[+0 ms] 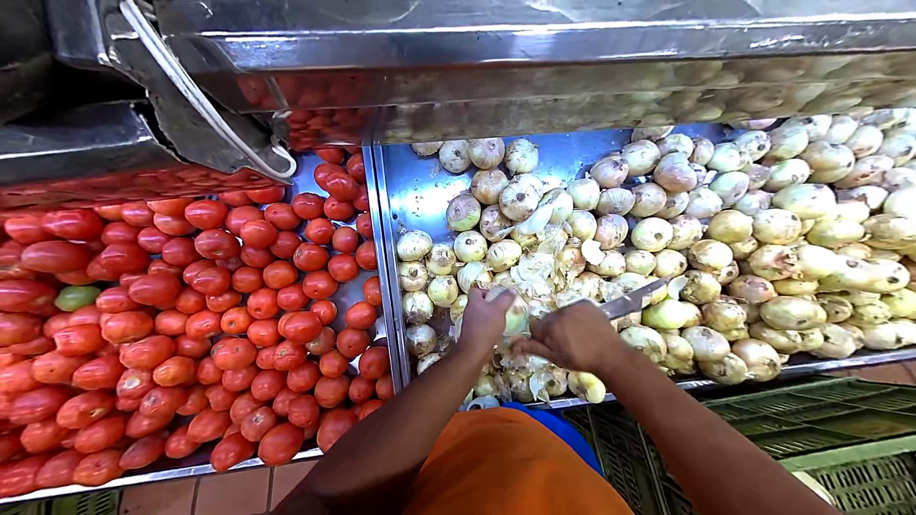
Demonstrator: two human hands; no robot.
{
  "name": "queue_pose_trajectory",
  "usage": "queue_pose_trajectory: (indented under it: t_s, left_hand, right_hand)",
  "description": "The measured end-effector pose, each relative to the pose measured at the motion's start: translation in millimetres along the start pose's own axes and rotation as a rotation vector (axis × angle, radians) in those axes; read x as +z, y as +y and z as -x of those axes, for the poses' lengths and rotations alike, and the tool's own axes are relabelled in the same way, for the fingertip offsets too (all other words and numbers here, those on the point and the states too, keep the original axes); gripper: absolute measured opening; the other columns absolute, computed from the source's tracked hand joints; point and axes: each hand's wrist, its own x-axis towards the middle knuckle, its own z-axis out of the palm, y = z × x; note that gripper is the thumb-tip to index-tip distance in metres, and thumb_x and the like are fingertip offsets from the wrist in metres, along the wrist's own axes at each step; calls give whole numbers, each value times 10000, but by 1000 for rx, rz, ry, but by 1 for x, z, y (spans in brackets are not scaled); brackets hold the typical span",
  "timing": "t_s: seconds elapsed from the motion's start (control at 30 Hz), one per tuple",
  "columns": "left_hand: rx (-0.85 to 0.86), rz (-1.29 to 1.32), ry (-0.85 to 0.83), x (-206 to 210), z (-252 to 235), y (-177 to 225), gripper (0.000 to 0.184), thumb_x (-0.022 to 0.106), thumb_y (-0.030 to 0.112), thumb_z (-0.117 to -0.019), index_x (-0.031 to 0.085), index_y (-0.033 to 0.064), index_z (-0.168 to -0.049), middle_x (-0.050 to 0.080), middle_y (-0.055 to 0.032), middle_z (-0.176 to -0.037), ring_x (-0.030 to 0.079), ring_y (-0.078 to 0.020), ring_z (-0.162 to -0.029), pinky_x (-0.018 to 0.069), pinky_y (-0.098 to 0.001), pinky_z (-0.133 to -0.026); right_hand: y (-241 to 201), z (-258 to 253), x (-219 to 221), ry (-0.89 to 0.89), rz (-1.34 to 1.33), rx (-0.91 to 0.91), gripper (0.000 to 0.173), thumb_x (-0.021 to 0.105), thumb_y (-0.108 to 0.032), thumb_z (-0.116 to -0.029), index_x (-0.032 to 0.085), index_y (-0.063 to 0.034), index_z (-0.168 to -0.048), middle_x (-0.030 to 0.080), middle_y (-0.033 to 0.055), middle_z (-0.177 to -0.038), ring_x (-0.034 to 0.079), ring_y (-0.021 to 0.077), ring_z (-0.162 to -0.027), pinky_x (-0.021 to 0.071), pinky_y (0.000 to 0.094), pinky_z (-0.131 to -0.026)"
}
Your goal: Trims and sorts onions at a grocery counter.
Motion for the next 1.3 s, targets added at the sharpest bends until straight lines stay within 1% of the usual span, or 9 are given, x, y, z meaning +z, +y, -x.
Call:
queue_pose_trajectory:
  t_s: [0.1,0.2,0.27,0.47,0.7,0.8,1.0,1.17,1.3]
  left_hand:
    - [-49,197,6,-15,-27,7,672,628,451,-1007,338,58,-1468,618,-240,-1245,684,-377,-1035,600,-565,-821]
    - [-97,291,-162,-35,-19,28,565,557,444,-1039,438,77,-1452,626,-214,-1280,677,-375,-1066,591,-557,-845]
    - [-92,240,-217,-40,-9,35,509,560,430,-1040,473,92,-1410,644,-204,-1248,685,-358,-1049,593,-531,-838]
    - [-9,83,-317,-43,3,40,449,574,443,-1033,534,85,-1301,677,-182,-1158,691,-305,-1001,580,-489,-840]
    - [31,-385,-383,-45,12,56,592,603,556,-984,581,41,-1275,651,-215,-1153,651,-337,-1047,534,-564,-887]
    - [-68,-477,-426,-38,15,65,600,587,540,-1000,569,8,-1276,650,-240,-1139,679,-355,-972,570,-558,-808]
    - [-343,-351,-536,-26,5,54,545,533,492,-993,597,55,-1312,639,-226,-1213,669,-356,-999,564,-552,-811]
    - [-391,-217,-546,-20,-7,36,533,483,497,-1018,590,55,-1294,641,-214,-1177,670,-323,-937,569,-495,-779]
    - [-444,172,-359,-19,-24,28,533,450,473,-1041,512,65,-1378,614,-218,-1214,666,-304,-932,570,-432,-786]
  right_hand:
    - [-21,6,11,-151,-59,5,771,340,-775,-973,619,-99,-729,600,83,-620,673,288,-628,528,522,-558]
    - [-17,4,3,-334,-127,223,493,556,-564,-1012,699,-93,-974,707,127,-869,712,343,-870,554,581,-748]
    - [-12,3,-9,-345,-140,283,523,567,-623,-983,702,-120,-1039,716,103,-931,713,318,-915,561,566,-779]
    - [5,6,-29,-49,-66,213,679,390,-729,-993,615,-140,-740,581,29,-648,642,224,-621,517,459,-542]
    - [2,-6,-37,14,49,111,748,493,-895,-806,596,-162,-696,536,-3,-581,607,185,-551,478,416,-486]
    - [1,-9,-37,-63,86,47,783,459,-919,-797,599,-156,-689,546,12,-570,624,203,-563,489,435,-505]
    - [10,-10,-19,-36,85,-73,865,342,-950,-804,578,-134,-645,530,28,-540,617,211,-533,478,439,-485]
    - [13,-9,-11,-32,123,-96,847,307,-906,-867,594,-133,-672,552,32,-562,635,216,-555,495,433,-499]
    - [6,2,-7,-1,98,-145,782,399,-836,-902,585,-118,-656,550,51,-553,636,249,-541,497,471,-478]
